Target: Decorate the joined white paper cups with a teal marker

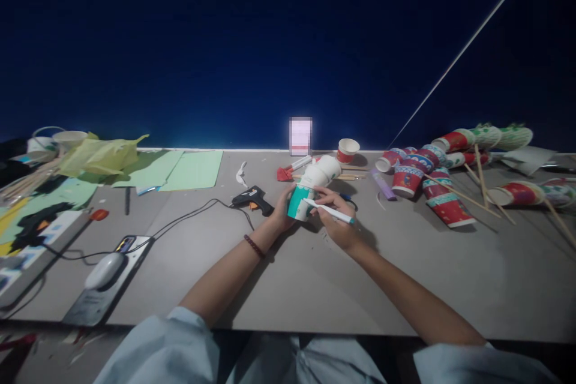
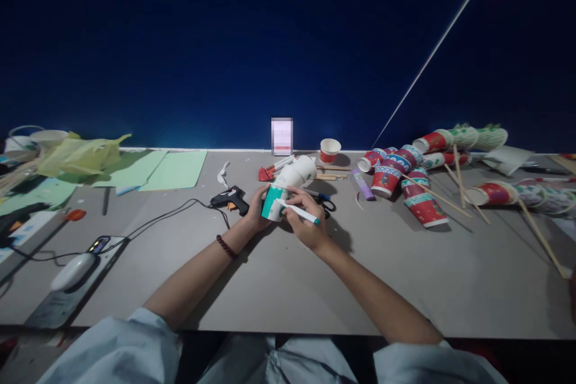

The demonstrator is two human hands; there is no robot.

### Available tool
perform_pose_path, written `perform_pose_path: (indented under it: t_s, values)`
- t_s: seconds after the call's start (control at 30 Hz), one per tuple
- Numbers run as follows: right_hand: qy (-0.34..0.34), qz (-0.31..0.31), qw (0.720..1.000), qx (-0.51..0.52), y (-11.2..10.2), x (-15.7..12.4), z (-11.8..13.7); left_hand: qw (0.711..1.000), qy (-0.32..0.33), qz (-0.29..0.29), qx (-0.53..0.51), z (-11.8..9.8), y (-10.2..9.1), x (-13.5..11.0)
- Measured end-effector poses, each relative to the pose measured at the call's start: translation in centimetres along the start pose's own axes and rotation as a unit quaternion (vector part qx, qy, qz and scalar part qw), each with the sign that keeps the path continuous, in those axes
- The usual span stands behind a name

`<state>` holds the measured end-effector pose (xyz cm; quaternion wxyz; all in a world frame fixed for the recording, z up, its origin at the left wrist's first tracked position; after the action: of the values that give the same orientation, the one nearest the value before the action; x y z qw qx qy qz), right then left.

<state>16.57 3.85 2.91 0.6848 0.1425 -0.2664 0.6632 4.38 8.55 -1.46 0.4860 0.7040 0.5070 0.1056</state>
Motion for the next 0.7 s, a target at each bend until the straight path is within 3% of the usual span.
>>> perform_pose_path:
  t_s: [0.37,0.7]
  values:
    - [-0.027,0.037,0.998,-0.042,0.23,0.08,0.60,0.999,0.018,-0.031,-0.018,-0.20,0.16,-0.22]
    - [0.002,0.001,1.000,0.002,0.02,-0.01,0.05,1.000,0.003,-0.016,-0.010,-0.02,-0.08,-0.02]
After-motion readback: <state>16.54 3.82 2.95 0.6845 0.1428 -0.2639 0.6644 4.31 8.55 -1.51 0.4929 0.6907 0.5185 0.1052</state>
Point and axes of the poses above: each hand's wrist, its own x-axis towards the middle knuckle, its own y-axis out of the palm, z = x × y, the point moved 5 cm from there along x, towards the middle knuckle, and after that the axes turned 4 degrees about -y, right-handed, at the moved point
